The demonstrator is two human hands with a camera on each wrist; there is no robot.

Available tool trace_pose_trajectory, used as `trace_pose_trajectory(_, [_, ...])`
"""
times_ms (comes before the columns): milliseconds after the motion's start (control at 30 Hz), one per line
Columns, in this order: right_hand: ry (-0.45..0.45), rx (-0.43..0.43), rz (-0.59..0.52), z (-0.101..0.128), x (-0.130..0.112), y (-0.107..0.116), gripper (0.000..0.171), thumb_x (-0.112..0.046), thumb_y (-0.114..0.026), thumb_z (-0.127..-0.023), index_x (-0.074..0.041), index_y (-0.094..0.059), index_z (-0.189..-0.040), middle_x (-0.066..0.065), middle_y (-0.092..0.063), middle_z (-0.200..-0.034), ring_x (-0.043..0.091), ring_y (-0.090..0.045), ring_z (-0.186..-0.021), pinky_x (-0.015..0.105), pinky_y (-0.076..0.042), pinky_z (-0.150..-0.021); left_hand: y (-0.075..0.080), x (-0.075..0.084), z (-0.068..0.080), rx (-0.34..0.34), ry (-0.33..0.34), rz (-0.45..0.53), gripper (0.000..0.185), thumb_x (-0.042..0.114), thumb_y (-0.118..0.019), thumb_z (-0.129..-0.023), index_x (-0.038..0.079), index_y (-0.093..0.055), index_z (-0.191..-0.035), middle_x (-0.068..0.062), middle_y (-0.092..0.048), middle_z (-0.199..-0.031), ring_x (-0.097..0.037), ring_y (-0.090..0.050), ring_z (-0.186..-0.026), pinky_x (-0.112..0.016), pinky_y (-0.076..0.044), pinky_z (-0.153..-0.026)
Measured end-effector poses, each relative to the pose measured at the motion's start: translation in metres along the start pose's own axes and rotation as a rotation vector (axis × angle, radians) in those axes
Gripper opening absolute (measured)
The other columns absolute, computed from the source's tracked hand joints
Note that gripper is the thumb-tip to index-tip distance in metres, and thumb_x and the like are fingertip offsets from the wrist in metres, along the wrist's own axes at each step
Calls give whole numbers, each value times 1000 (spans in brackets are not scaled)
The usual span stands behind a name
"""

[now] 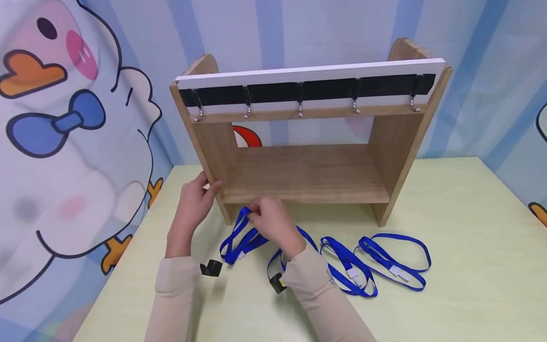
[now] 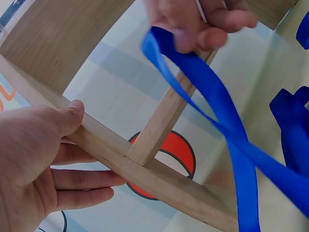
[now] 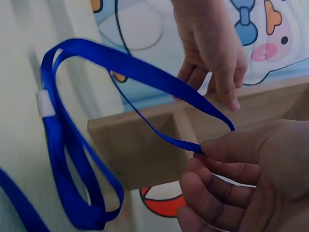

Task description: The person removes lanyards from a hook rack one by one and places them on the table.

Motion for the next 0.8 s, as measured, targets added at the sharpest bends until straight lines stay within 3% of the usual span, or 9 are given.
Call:
trace_pose_trajectory(100, [-23, -22, 17, -1, 6, -1, 7, -3, -69, -94, -1, -72, -89, 2, -64, -76, 14, -55, -64, 26, -47, -58, 1, 0, 0, 2, 3, 0, 46, 27, -57, -106, -2, -53, -141, -22, -64, -132, -35, -71, -104, -47, -60, -81])
trace_pose_trajectory(300, [-38, -45, 76, -1, 17, -1, 36, -5, -69, -94, -11, -49, -64, -4, -43, -61, 12, -42, -56, 25, -35, -54, 1, 1, 1, 5, -12, -1, 46, 25, -58, -105, -3, -53, -141, -23, -64, -131, -36, -71, -104, -47, -60, -81])
trace_pose_trajectory(467, [-84, -83, 110, 1, 24, -3, 48, -8, -69, -95, -15, -38, -59, -6, -33, -57, 10, -36, -51, 24, -31, -51, 2, 2, 1, -2, -9, 3, 46, 26, -58, -106, -3, -52, -142, -23, -63, -132, -37, -70, -104, -48, -60, -81])
trace_pose_trajectory(667, [-117, -82, 126, 0, 32, -3, 48, -4, -64, -94, -15, -35, -57, -6, -30, -55, 9, -31, -48, 23, -25, -47, 2, 2, 1, 1, -14, 0, 45, 25, -58, -105, -3, -53, -141, -23, -64, -130, -36, -71, -103, -48, -60, -80])
trace_pose_trajectory(800, [-146, -82, 110, -1, 38, -5, 40, -4, -63, -95, -11, -47, -59, -5, -36, -56, 9, -35, -49, 23, -27, -46, 1, 2, 0, -6, -5, 2, 47, 26, -58, -105, -2, -52, -142, -22, -63, -133, -36, -70, -105, -48, -60, -81])
Point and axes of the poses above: each hand's wrist, its own z-axis away from the middle knuckle, its own y-axis out of the back of the hand, x = y × z, the point moved 6 cm from there along -z, towards the middle knuckle
